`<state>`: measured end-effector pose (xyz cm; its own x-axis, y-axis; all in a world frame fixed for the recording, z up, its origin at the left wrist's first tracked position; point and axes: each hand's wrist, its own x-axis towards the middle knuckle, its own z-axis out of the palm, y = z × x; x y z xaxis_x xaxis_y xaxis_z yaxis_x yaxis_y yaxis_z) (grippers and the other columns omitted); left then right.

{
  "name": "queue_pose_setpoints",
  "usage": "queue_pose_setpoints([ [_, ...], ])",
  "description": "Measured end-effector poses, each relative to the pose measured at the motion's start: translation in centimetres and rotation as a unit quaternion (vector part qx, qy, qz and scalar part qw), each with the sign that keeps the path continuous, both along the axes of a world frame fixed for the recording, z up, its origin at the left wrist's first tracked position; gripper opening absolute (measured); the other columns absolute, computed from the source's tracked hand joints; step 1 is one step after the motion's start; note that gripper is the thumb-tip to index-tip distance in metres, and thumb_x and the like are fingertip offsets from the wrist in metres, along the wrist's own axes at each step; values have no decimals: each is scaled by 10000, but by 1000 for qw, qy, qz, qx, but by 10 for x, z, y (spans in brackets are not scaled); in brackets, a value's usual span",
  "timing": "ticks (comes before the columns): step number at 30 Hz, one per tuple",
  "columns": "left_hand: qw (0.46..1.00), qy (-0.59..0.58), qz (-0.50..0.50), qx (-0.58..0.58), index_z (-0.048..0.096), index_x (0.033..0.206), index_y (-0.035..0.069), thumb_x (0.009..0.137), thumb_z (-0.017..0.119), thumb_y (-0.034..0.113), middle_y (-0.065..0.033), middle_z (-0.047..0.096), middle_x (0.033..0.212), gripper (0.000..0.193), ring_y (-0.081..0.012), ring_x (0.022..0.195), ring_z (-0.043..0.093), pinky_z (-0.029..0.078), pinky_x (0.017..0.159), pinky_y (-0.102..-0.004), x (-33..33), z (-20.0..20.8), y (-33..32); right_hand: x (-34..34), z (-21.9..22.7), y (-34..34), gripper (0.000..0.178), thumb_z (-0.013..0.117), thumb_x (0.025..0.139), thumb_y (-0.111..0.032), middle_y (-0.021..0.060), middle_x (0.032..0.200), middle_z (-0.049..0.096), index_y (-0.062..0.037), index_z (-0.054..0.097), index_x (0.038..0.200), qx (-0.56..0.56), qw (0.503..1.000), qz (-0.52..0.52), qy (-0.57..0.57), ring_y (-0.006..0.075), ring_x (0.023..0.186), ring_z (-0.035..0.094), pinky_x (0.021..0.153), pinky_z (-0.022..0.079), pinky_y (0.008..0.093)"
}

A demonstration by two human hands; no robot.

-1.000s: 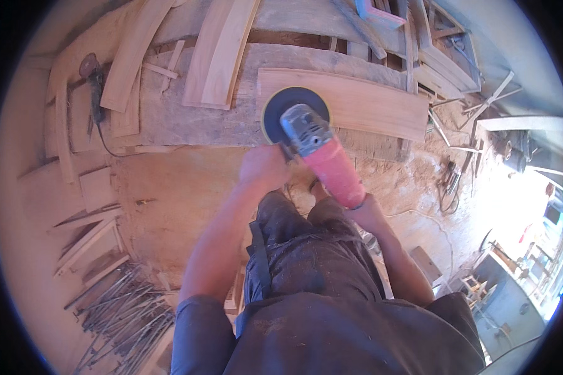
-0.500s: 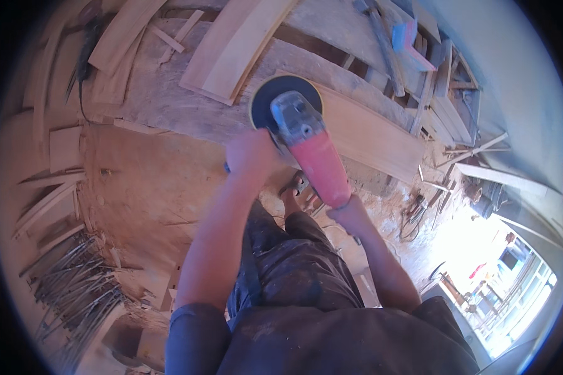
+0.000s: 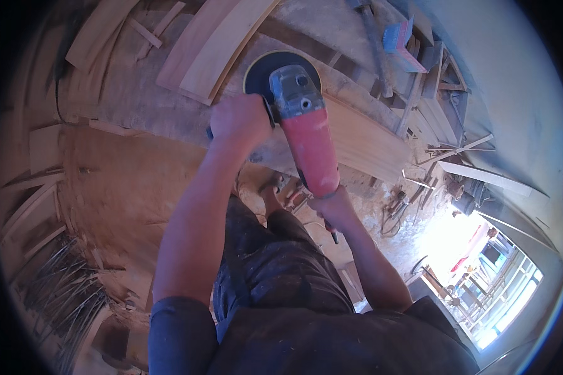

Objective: The person sands wooden planks and a decorative carved panel using a handheld power sander, turning the pieces over and picking up different items to work on them.

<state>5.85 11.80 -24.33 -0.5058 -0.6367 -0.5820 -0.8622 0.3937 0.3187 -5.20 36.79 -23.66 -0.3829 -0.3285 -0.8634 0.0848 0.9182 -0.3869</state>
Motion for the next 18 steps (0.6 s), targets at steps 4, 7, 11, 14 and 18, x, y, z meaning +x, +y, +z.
queue_pose_setpoints([
  [4, 998, -1, -55, 34, 778, 1025, 86, 885, 590, 140, -176, 748, 1057, 241, -344, 1051, 716, 562, 902, -456, -15, -6, 38, 7, -10, 63, 230, 747, 743, -153, 64, 549, 590, -15, 594, 641, 12, 1000, -3, 29, 164, 404, 565, 387, 439, 326],
  [7, 996, 10, -62, 67, 756, 1042, 70, 850, 624, 153, -189, 738, 1065, 248, -362, 1051, 707, 567, 896, -470, -14, -7, 48, 14, -14, 81, 231, 754, 746, -158, 67, 561, 599, -9, 600, 659, 14, 999, -5, 50, 167, 401, 568, 382, 437, 331],
  [11, 1000, 15, -5, -3, 771, 1018, 65, 869, 604, 151, -194, 742, 1063, 240, -342, 1057, 713, 560, 916, -466, -4, -17, 34, 13, -3, 43, 307, 768, 723, -201, 95, 649, 647, 54, 683, 870, 45, 999, 8, 21, 182, 539, 641, 492, 490, 363],
  [14, 1000, 25, 9, -14, 769, 1029, 63, 859, 617, 153, -199, 738, 1084, 246, -347, 1054, 713, 562, 915, -461, 9, -1, -4, 9, -1, -3, 284, 747, 735, -173, 99, 650, 645, 69, 670, 861, 45, 999, -9, -24, 190, 494, 627, 434, 467, 361],
  [18, 1000, -6, -15, 20, 757, 1050, 50, 833, 638, 146, -213, 726, 1111, 266, -362, 1075, 701, 558, 921, -465, 11, 8, -14, 15, 1, -9, 232, 742, 754, -147, 90, 609, 610, 49, 631, 808, 10, 1000, 7, -10, 183, 442, 593, 376, 431, 348],
])
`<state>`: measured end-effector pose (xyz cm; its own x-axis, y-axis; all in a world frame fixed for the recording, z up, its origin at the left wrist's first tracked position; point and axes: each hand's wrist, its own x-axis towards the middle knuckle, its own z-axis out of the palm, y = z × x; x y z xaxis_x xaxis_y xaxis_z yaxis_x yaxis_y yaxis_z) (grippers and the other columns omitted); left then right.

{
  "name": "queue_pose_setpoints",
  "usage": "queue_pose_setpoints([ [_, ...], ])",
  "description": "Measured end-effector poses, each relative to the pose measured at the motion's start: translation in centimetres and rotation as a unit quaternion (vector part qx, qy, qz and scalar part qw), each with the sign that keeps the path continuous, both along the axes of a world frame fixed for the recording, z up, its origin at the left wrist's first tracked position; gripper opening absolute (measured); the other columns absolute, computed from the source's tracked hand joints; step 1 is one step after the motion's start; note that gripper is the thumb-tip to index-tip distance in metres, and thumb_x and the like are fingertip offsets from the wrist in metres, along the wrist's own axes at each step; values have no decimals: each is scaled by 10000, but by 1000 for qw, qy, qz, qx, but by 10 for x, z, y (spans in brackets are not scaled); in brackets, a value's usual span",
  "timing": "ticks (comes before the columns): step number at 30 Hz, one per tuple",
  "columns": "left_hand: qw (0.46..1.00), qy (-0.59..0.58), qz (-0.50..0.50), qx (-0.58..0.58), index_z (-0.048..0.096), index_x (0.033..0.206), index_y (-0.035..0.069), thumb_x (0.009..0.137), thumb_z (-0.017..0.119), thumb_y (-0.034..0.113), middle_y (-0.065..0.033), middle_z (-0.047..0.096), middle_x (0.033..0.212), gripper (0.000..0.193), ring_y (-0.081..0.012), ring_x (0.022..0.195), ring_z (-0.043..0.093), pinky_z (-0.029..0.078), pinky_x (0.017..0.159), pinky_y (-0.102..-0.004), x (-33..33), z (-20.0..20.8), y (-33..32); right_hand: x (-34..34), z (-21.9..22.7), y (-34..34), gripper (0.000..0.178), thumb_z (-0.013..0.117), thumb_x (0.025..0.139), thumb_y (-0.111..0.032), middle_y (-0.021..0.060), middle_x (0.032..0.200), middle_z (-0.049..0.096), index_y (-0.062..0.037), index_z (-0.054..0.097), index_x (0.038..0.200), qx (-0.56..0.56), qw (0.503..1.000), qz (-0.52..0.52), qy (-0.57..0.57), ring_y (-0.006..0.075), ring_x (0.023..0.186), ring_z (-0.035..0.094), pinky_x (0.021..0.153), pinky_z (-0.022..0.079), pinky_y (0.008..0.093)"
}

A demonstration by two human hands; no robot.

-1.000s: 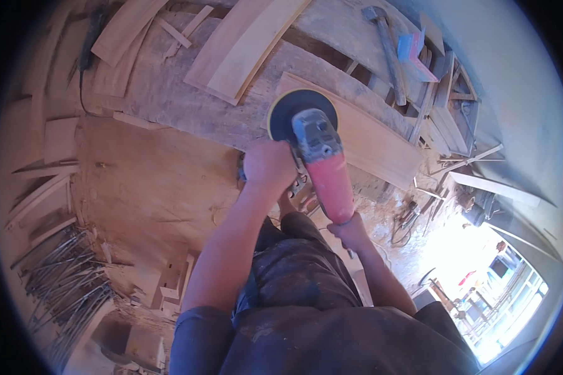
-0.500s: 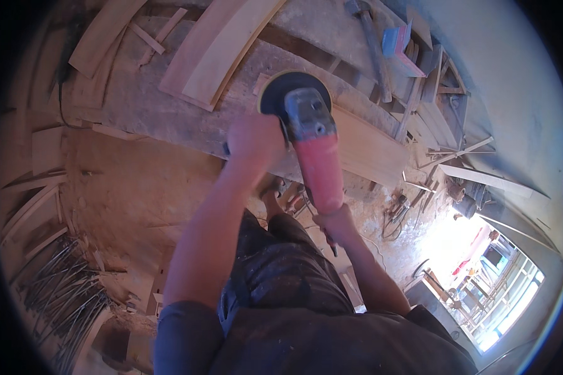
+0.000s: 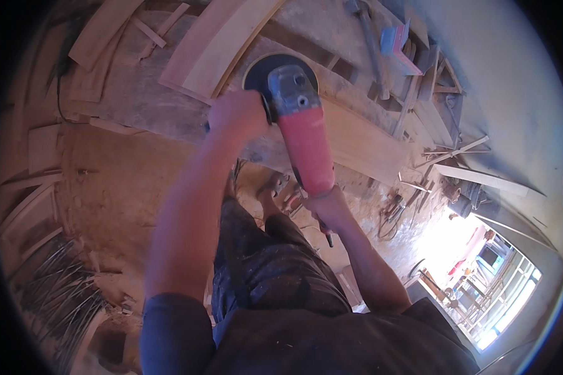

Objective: The person sands wooden planks and a decorative carved panel using a handheld power sander, turning the pieces over and picking up different items to work on them.

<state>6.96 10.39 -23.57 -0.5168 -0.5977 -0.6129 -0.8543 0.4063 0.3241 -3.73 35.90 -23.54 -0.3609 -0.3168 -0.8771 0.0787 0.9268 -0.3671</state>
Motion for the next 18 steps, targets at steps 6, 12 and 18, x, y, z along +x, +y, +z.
queue_pose_setpoints([
  [6, 998, 44, -41, -19, 756, 999, 27, 809, 651, 145, -228, 727, 1042, 247, -374, 1046, 703, 561, 904, -472, 14, -21, 58, 20, 0, 62, 266, 778, 772, -147, 71, 558, 569, -21, 561, 683, 38, 999, -27, 8, 159, 413, 556, 359, 416, 326],
  [12, 998, 60, -1, -26, 781, 1011, 81, 860, 607, 137, -152, 761, 1017, 237, -320, 1019, 731, 584, 858, -424, 10, -17, 8, 7, -3, 9, 240, 773, 765, -144, 73, 572, 587, -14, 590, 680, 30, 999, -21, 0, 155, 429, 562, 380, 422, 325],
  [18, 994, 73, -75, 11, 775, 992, 64, 834, 644, 165, -170, 753, 1008, 229, -342, 1005, 727, 580, 859, -453, -12, -15, 19, 11, -22, 57, 213, 773, 748, -151, 55, 564, 588, -20, 616, 690, -5, 998, -62, 28, 149, 446, 569, 411, 424, 320],
])
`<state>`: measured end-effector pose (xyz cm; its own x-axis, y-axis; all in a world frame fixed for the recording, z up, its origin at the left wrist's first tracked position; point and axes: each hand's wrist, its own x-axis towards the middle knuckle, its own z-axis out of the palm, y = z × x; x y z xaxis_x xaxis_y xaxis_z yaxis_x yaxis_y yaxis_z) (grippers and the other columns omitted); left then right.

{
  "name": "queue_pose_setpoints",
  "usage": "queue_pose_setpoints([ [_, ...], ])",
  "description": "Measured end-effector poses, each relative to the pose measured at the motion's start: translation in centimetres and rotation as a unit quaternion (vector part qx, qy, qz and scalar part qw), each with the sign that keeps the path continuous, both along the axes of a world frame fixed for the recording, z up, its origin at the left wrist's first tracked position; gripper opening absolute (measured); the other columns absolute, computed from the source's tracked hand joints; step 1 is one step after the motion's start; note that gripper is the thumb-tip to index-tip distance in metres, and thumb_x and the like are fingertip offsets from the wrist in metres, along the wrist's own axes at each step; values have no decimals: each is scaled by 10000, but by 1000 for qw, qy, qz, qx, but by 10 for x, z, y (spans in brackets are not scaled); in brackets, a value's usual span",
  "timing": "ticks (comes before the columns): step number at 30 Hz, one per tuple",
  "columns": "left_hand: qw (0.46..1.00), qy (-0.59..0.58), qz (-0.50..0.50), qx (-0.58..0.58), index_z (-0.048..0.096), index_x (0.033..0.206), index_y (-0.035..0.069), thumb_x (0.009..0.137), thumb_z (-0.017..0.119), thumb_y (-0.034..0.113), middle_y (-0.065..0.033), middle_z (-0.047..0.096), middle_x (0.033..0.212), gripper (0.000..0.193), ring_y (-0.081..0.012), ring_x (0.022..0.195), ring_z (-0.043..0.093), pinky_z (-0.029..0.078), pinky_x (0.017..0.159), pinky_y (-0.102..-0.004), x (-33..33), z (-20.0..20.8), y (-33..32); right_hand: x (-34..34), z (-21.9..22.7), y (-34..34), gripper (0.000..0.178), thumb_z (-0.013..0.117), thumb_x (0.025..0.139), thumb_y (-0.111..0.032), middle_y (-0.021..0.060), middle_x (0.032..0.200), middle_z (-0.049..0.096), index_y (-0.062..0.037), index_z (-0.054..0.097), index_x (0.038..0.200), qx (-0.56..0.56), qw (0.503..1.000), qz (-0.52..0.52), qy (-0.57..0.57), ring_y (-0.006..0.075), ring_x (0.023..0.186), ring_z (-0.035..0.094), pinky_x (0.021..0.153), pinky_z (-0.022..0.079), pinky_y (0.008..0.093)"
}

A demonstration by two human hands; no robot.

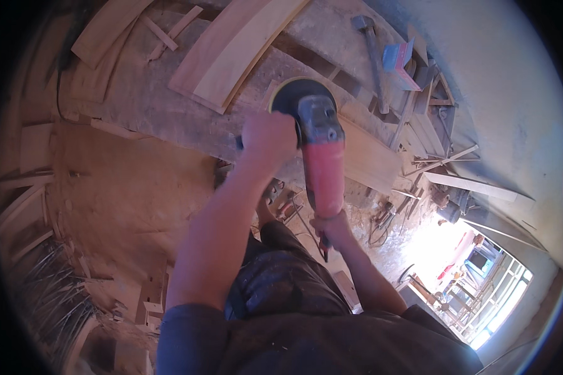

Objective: The person sands wooden planks and a decorative carved panel using a handheld power sander, turning the pieces over and picking up different items to work on them.

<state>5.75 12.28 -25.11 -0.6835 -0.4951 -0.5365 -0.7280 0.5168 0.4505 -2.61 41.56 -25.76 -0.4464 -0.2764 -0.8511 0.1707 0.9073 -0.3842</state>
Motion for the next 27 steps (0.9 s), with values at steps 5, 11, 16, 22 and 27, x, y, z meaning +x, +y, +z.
queue_pose_setpoints([
  [5, 1000, -9, -5, 17, 783, 1027, 92, 873, 614, 145, -162, 756, 1044, 235, -335, 1049, 720, 575, 894, -445, -6, 0, 25, 14, 3, 26, 177, 764, 765, -141, 39, 569, 596, -53, 628, 695, 16, 1000, 18, 4, 131, 503, 590, 473, 453, 312],
  [11, 995, -76, 31, -64, 771, 1039, 69, 826, 679, 191, -184, 742, 1080, 262, -359, 1052, 711, 572, 920, -454, -13, 5, -30, -1, 7, -54, 303, 718, 755, -207, 196, 724, 695, 73, 688, 865, -8, 997, 78, 4, 310, 695, 725, 624, 543, 416],
  [16, 991, -111, -6, -73, 765, 1023, 60, 794, 721, 226, -192, 741, 1066, 285, -372, 1030, 711, 572, 902, -464, -39, 3, -11, -10, -3, -23, 365, 723, 736, -213, 244, 815, 716, 94, 684, 930, -12, 1000, 17, 9, 362, 811, 735, 715, 555, 432],
  [22, 987, -111, -96, -71, 764, 997, 57, 789, 716, 217, -194, 740, 1052, 267, -369, 1026, 710, 569, 890, -457, -100, -1, 48, -36, 12, 36, 431, 722, 748, -222, 251, 859, 714, 94, 675, 1038, 45, 998, -25, -27, 385, 824, 733, 701, 561, 445],
  [27, 982, -110, -145, -59, 765, 996, 58, 784, 715, 219, -197, 740, 1057, 271, -365, 1019, 713, 569, 899, -452, -154, -2, 89, -70, 32, 62, 446, 727, 750, -235, 250, 880, 720, 81, 678, 1061, 68, 990, -103, -64, 377, 865, 738, 721, 560, 457],
])
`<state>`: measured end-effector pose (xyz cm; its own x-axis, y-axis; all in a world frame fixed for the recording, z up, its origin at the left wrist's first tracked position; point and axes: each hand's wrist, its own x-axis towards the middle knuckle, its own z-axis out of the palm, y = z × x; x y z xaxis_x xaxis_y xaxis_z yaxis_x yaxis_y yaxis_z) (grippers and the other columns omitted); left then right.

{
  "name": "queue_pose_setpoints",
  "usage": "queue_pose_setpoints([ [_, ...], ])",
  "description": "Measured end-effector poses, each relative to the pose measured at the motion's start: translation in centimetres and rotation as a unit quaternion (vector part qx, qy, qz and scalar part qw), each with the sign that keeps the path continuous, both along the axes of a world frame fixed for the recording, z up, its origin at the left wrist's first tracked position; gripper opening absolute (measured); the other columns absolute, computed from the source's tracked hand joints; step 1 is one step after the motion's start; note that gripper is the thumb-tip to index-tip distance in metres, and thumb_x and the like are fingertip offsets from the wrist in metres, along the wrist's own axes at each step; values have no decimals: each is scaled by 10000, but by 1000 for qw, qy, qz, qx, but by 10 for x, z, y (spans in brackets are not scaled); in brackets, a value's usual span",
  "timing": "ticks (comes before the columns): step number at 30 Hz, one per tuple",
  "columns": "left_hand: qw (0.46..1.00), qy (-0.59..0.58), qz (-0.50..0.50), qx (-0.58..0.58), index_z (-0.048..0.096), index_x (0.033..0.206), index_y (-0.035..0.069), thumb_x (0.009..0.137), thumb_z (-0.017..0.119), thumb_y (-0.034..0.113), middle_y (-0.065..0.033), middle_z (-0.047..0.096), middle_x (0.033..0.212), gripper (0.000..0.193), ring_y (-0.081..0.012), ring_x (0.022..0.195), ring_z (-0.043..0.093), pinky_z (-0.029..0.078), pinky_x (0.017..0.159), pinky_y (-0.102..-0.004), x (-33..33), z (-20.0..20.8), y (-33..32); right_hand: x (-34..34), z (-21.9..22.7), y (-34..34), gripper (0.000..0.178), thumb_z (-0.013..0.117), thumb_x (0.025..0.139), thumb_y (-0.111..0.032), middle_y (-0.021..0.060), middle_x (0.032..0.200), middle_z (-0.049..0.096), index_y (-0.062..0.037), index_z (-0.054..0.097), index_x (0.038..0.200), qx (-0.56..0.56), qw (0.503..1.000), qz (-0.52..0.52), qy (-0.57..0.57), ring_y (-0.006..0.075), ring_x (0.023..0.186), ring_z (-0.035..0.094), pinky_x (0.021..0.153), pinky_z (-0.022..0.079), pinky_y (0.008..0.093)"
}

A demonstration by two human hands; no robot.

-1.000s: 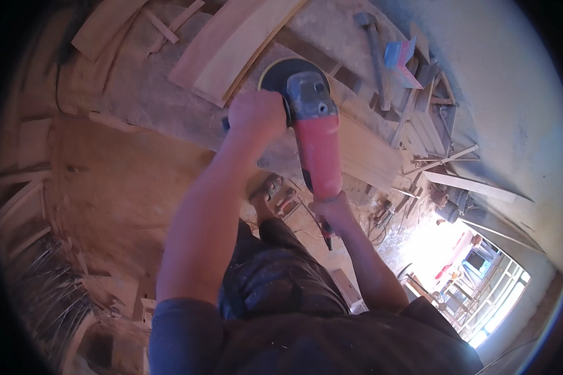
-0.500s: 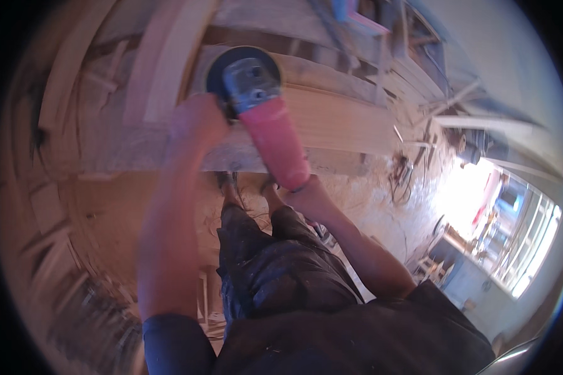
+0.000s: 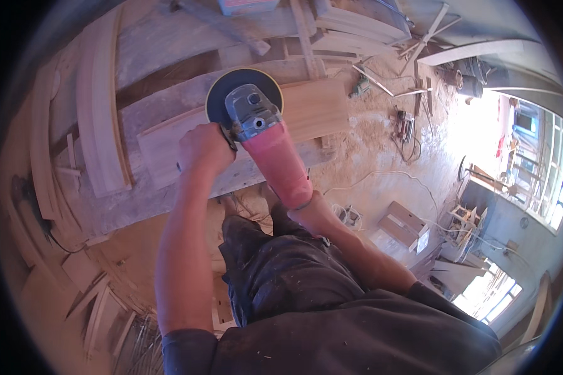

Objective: The person sands wooden planks and a decorative carved panel using a handheld power sander, turning the pieces over and picking up different items to work on them.

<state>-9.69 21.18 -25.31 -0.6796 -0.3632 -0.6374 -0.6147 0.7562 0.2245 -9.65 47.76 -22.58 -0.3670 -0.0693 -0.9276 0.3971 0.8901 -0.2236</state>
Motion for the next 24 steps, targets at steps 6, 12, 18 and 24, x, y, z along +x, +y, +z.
queue_pose_setpoints([
  [6, 996, 49, -62, 44, 764, 983, 86, 805, 687, 207, -201, 743, 1010, 229, -369, 1010, 715, 569, 890, -469, -77, 0, 70, -18, -30, 88, 341, 748, 736, -211, 191, 777, 703, 58, 689, 936, 26, 996, -23, 80, 316, 726, 729, 621, 540, 417],
  [12, 982, 100, -133, 91, 779, 998, 77, 804, 685, 173, -180, 751, 1042, 236, -349, 1016, 723, 580, 862, -446, -141, 0, 138, -41, -28, 154, 149, 748, 750, -117, 24, 638, 594, -50, 615, 749, -66, 972, -207, 91, 117, 547, 582, 514, 458, 320],
  [18, 986, 95, -108, 90, 787, 1008, 92, 824, 665, 165, -148, 758, 1059, 232, -320, 1020, 728, 581, 850, -419, -140, 1, 133, -53, -20, 148, 117, 726, 756, -78, -3, 604, 553, -60, 610, 764, -87, 971, -200, 94, 114, 503, 530, 470, 413, 315],
  [24, 992, 91, -52, 67, 781, 979, 67, 787, 709, 200, -188, 750, 1039, 245, -348, 998, 725, 583, 855, -436, -74, 1, 63, -30, -26, 93, 144, 707, 735, -128, 21, 580, 552, -33, 603, 709, -67, 988, -116, 77, 124, 480, 542, 431, 403, 325],
])
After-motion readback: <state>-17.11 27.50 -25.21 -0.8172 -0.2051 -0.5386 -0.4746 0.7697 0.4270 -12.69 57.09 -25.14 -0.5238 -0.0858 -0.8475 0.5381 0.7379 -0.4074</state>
